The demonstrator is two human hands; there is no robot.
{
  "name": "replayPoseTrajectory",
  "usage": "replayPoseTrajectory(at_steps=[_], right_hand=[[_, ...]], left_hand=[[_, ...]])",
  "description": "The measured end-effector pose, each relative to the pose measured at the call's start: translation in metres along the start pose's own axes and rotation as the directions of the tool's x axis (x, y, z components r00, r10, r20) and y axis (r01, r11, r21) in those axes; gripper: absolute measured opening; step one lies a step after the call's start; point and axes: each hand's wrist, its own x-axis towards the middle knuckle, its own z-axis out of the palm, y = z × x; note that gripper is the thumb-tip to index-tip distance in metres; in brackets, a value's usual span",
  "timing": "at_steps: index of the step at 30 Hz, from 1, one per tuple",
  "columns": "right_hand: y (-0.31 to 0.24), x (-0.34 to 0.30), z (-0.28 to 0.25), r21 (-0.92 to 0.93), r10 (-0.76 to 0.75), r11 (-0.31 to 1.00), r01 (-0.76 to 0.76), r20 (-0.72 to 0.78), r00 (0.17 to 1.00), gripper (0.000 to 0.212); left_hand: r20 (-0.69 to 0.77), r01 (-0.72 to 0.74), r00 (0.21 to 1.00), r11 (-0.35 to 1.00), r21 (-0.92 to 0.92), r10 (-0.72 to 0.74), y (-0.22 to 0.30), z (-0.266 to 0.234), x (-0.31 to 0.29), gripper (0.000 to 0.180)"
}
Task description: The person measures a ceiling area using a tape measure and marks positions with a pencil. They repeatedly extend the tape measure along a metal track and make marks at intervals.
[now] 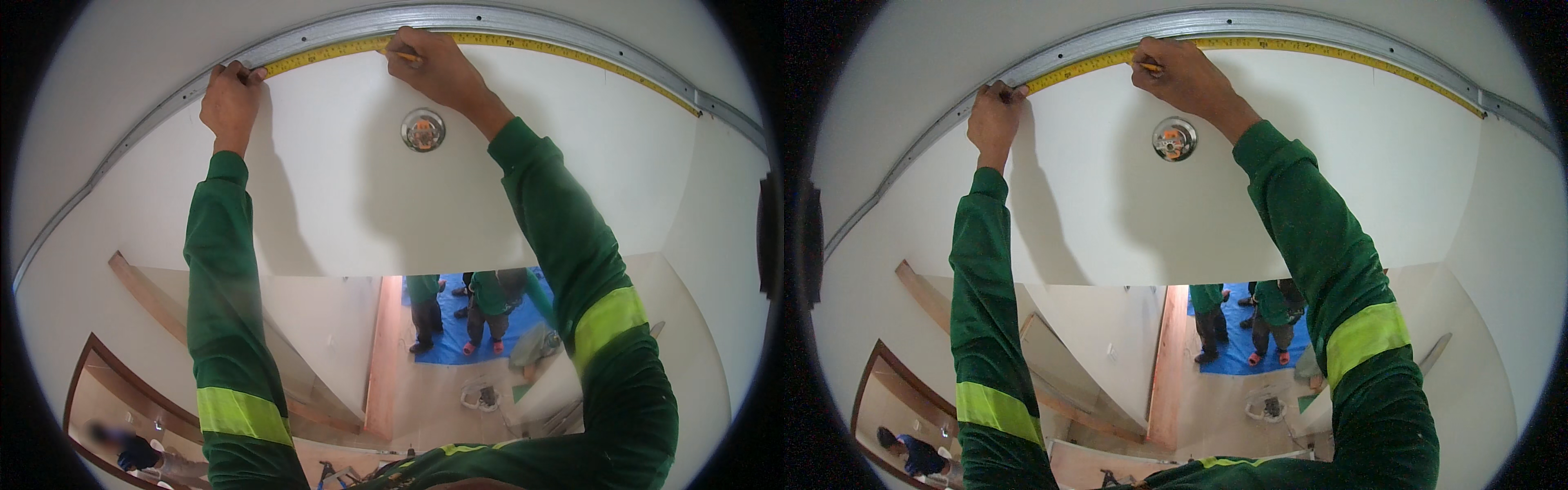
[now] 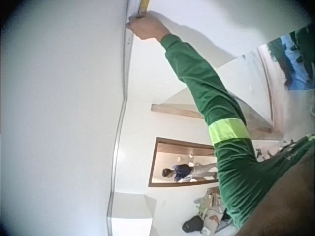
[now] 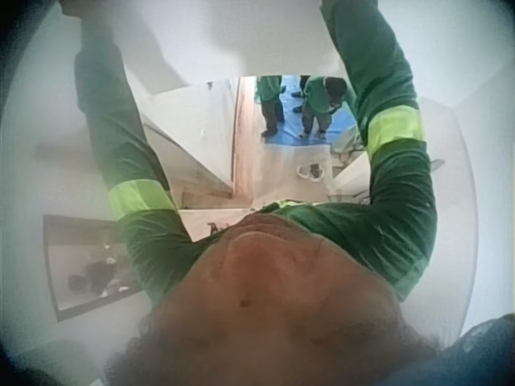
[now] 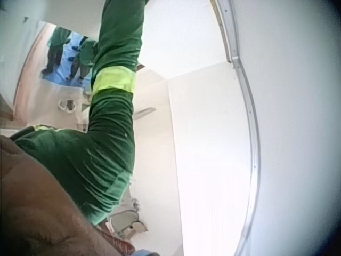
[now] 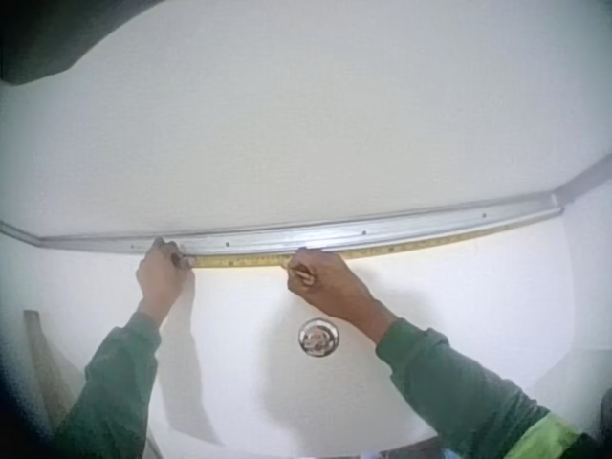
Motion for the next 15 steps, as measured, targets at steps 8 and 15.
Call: replayPoseTrajectory(at_steps=[8, 15], right_hand=[[0.0048, -0.0017, 0.0027, 0.067, -0.027, 0.997, 0.028, -0.024, 0.999, 0.015], [0.0065, -0.0008, 0.0055, 0.090, -0.035, 0.995, 0.039, -0.045, 0.998, 0.015]], left_hand=[[0.020, 0.012, 1.000, 1.000, 0.001, -0.012, 0.0007, 0.0006, 0.0018, 0.031], [0.037, 0.027, 0.999, 1.000, 0.001, -0.027, 0.0047, -0.0042, 0.0011, 0.031]])
